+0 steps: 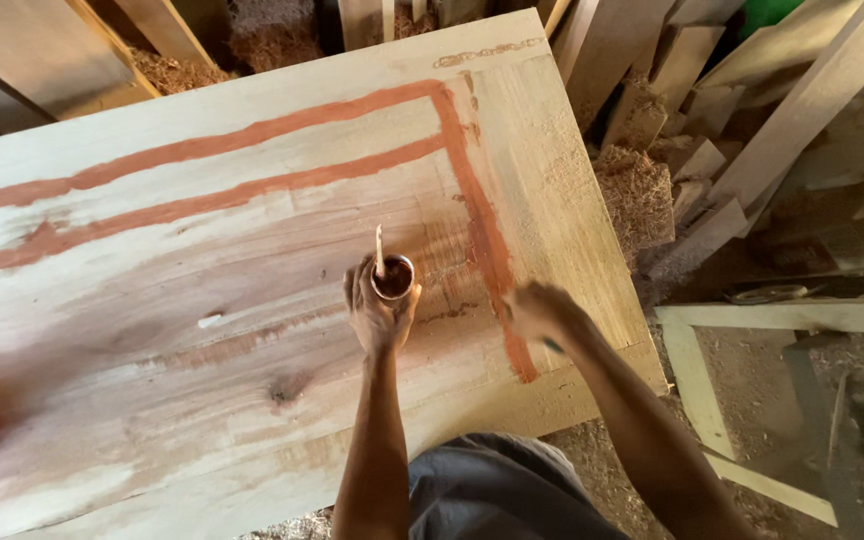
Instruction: The person uses a putty knife to scoop reddish-brown filler from a small container and applies it into the grooves and seams of a large wooden board. They repeatedly spread the filler along the lines and edges of the board to fill imperfections.
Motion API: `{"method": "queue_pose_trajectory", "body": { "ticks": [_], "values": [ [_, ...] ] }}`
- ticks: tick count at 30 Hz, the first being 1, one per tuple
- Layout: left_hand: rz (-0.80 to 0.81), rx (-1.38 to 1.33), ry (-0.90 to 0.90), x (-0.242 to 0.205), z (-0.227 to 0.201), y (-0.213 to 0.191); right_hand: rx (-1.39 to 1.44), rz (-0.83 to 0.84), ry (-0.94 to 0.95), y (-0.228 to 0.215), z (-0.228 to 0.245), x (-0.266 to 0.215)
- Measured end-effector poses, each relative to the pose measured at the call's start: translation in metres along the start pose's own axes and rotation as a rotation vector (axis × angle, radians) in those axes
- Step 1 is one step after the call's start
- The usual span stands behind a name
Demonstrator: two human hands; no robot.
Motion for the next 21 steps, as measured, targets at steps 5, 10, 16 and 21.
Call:
{"method": "queue_pose_trajectory", "body": {
  "ticks": [5,10,16,21],
  "values": [
    [0.075,-0.104,0.005,-0.021,0.014,-0.019,0.025,-0.026,-0.007,-0.023,0.025,0.021],
    [-0.007,0.019,-0.024,-0.047,0.025,-0.055,-0.130,0.221,0.062,0.037,0.014,0.004],
    [-0.073,-0.001,0.003,-0.056,0.005,-0.078,-0.108,0.106,0.010,0.059,-0.009,-0.024],
    [-0.058,0.000,-0.047,-0.061,0.003,-0.078,0.078,-0.027,0.078,-0.004,-0.024,-0.010]
  ]
}}
Point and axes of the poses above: each hand's wrist, its own x-axis towards the middle knuckle, its own y-axis out of the palm, z = x × y, the point moved 7 cm from there along x, towards the middle knuckle, and after that the axes turned 7 degrees about z, right-handed, at the moved point
